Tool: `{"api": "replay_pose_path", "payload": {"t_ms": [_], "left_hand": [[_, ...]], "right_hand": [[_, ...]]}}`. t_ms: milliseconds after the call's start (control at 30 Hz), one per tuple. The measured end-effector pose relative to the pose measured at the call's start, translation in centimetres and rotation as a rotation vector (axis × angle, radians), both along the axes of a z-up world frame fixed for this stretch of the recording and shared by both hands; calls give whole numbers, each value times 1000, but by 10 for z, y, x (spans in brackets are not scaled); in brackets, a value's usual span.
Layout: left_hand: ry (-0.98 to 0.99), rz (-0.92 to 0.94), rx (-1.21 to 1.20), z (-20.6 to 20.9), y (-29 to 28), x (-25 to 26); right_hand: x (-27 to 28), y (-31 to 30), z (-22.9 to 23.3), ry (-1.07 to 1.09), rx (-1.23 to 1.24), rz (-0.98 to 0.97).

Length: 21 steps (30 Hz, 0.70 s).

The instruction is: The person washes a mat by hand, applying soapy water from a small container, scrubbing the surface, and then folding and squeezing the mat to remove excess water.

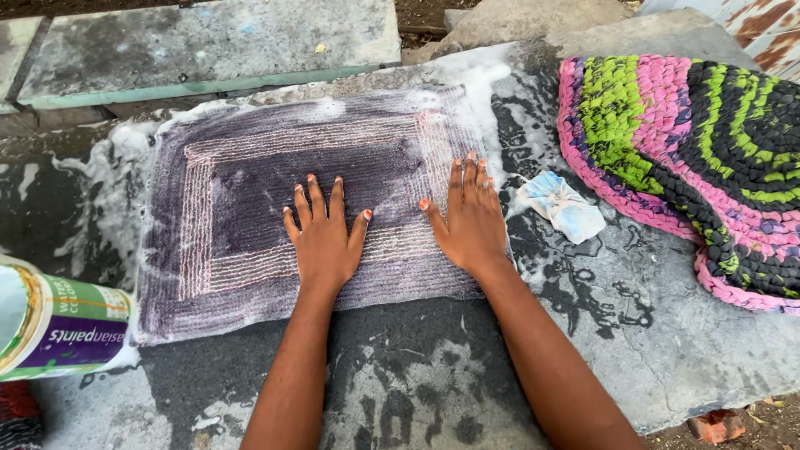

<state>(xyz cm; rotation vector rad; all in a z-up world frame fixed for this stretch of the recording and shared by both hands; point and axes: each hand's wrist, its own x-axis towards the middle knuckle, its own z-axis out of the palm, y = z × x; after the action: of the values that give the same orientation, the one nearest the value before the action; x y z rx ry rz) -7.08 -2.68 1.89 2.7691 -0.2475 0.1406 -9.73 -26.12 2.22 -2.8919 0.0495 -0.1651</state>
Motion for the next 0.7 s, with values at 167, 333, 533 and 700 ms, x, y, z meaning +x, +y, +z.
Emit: {"api": "replay_pose_path", "payload": {"t_ms": [167,333,533,700], "left_hand": [[-9,-10,-11,-3,1,-2],[33,-2,-8,0,2,0],[55,-4,9,0,1,2],[41,-5,-10,-1,2,0]], "right_hand": [[3,-2,2,53,-41,-27],[-9,-11,30,17,-93,-196],[-19,-31,38,-67,88,-309],[-10,-51,27,-26,327,-348]]}}
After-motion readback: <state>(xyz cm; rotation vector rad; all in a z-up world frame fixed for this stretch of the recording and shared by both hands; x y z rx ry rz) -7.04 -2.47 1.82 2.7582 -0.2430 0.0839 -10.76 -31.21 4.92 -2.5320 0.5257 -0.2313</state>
